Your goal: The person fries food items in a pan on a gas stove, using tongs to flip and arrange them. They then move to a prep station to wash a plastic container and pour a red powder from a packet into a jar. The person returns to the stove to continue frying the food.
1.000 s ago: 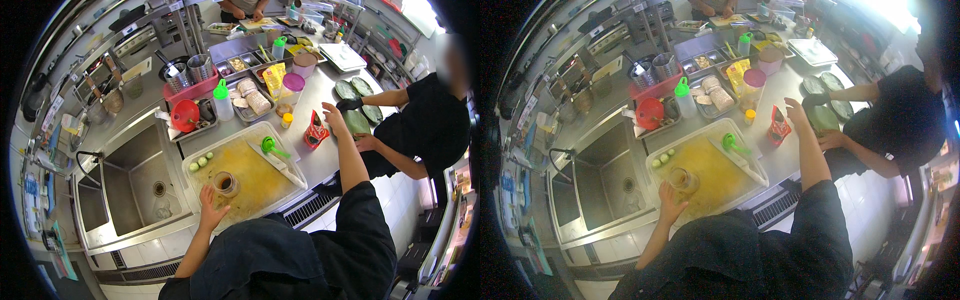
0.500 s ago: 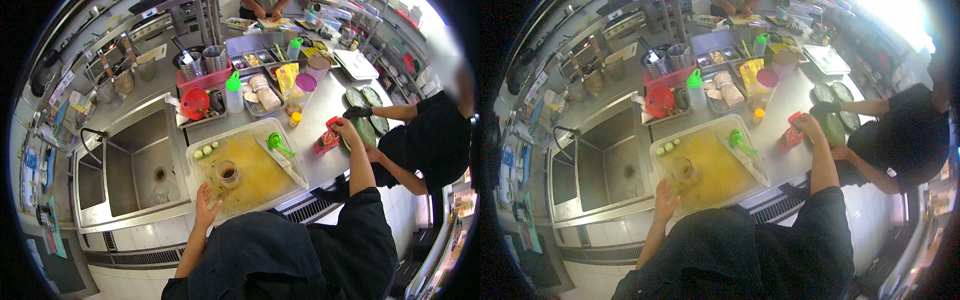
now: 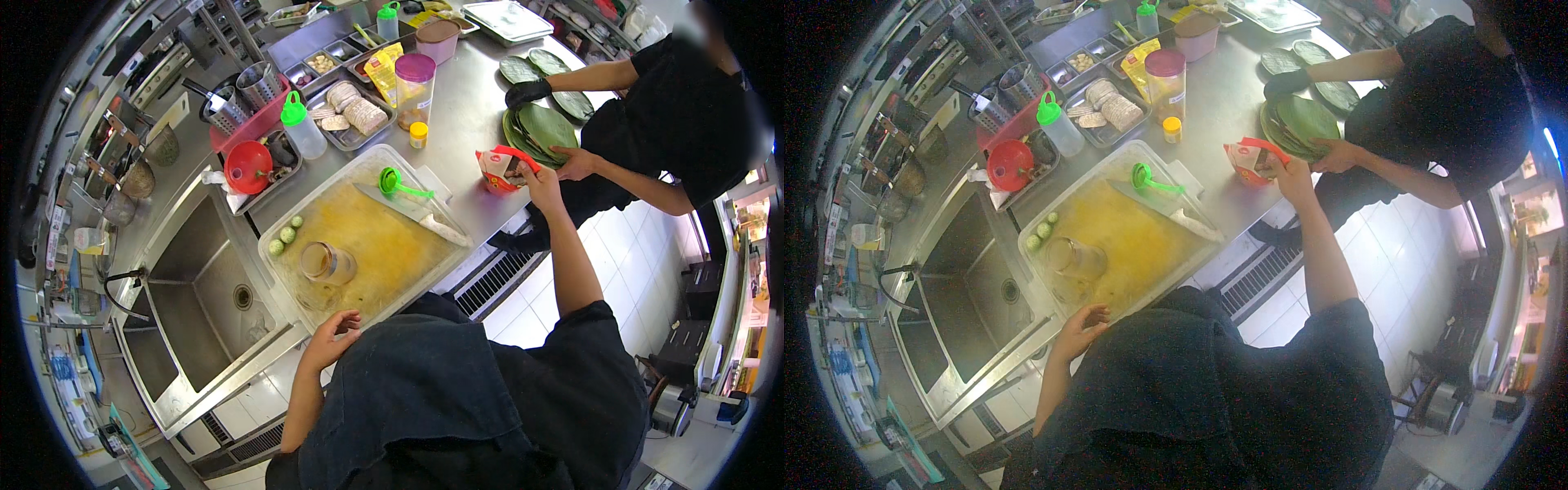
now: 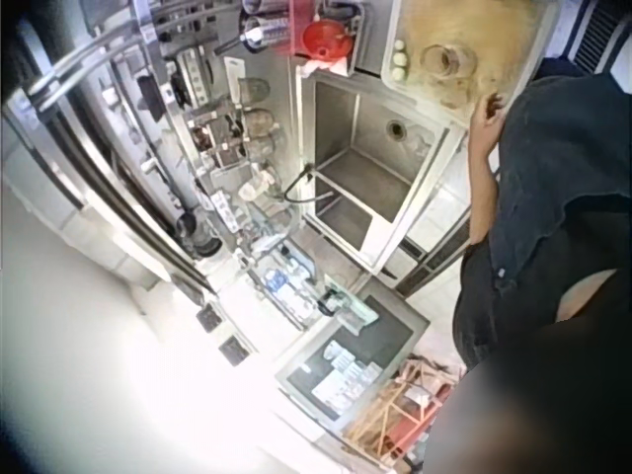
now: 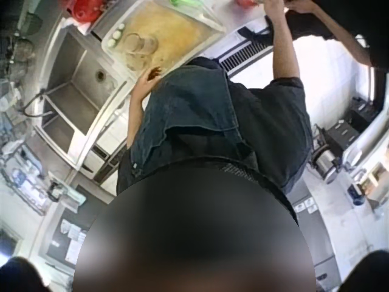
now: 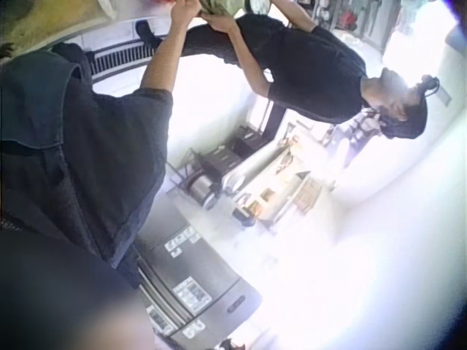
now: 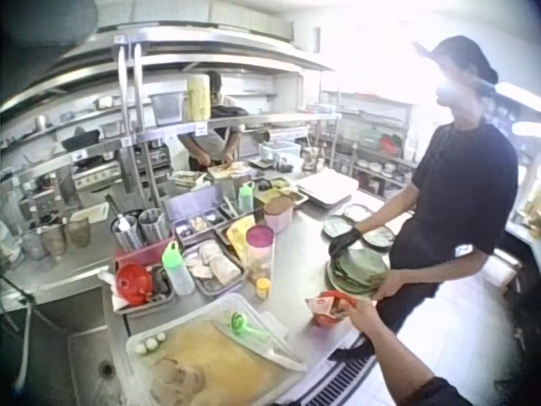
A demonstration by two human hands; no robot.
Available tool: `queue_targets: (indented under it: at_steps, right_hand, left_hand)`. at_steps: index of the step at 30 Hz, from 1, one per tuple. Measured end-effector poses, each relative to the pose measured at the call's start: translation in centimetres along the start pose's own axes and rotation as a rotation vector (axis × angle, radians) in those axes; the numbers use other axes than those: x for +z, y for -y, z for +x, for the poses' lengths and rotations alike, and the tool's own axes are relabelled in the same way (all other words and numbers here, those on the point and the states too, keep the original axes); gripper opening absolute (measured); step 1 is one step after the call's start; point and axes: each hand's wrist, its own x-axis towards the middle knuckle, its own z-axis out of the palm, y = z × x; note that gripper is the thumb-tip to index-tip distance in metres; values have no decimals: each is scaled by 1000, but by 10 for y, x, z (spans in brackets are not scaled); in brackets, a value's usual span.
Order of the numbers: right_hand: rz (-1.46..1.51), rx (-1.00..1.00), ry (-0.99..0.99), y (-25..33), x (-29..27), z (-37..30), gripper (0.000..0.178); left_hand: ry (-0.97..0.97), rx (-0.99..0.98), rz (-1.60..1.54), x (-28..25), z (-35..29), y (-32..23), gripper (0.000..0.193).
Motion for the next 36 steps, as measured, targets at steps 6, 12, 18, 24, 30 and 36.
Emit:
queue_targets:
  at_steps: [6,12,18,24,30,36]
  right_hand:
    - [-237,-82,-86,89,19,-48,25]
    - [-110,-37,-4,156,54,-104,28]
    - [-113,-153,208,198,109,-134,32]
    - [-223,-309,342,227,150,-134,23]
    - [-344,-298,369,256,181,-122,26]
    - [-344,-252,393,263,197,-111,28]
  left_hand:
    - [236,88,30,0,17,-37,42]
    - [429,125,-230,16,53,-63,55]
    - [219,285,-283,33,65,-57,87]
    - [256,474,-492,36,67,-36,94]
    - [284,431,-703,38,59,-40,88]
    - [245,545,-627,36,54,-42,84]
